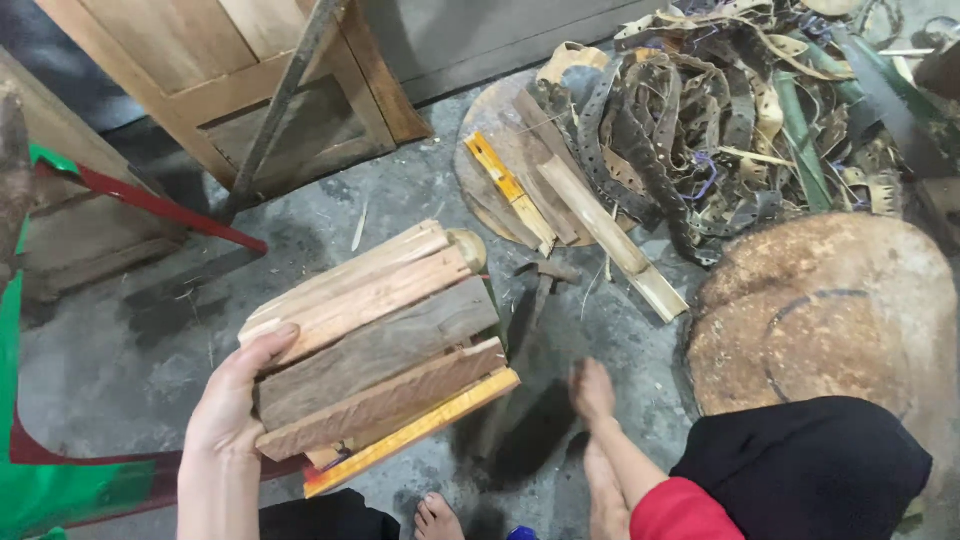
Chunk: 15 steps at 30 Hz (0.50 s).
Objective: The person assembles a small wooden basket by arranging planks into a circular frame and securing them with a hammer. They repeatedly tap the planks to tighten the fit and adjust the structure.
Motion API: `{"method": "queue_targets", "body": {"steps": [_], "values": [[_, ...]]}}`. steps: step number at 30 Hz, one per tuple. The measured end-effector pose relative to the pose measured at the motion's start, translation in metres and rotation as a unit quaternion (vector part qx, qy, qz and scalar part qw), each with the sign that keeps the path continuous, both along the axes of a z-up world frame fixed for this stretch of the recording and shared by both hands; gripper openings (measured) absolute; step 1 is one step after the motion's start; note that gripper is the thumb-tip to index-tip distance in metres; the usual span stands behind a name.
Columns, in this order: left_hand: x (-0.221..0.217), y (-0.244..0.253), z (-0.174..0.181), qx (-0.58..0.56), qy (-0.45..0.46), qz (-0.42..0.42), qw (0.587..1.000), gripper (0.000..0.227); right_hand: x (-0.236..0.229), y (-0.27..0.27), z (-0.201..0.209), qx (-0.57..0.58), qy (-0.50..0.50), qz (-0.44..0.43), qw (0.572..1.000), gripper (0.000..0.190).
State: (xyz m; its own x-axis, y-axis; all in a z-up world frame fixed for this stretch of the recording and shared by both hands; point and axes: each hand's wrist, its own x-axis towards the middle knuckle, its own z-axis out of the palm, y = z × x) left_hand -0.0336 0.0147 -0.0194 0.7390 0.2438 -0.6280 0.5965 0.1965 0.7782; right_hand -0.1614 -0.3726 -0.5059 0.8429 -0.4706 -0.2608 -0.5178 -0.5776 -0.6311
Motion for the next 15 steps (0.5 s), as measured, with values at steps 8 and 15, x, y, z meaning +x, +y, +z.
{"method": "queue_targets", "body": {"steps": [8, 15], "values": [[0.002, 0.014, -0.021, 0.025, -0.022, 0.003, 0.999, 0.018, -0.032, -0.011, -0.030, -0.184, 0.099, 0.097, 0.973, 0.033], [0.005, 0.011, -0.015, 0.019, 0.003, 0.004, 1.000, 0.021, -0.034, -0.015, -0.040, -0.152, 0.097, 0.074, 0.981, 0.019]]}}
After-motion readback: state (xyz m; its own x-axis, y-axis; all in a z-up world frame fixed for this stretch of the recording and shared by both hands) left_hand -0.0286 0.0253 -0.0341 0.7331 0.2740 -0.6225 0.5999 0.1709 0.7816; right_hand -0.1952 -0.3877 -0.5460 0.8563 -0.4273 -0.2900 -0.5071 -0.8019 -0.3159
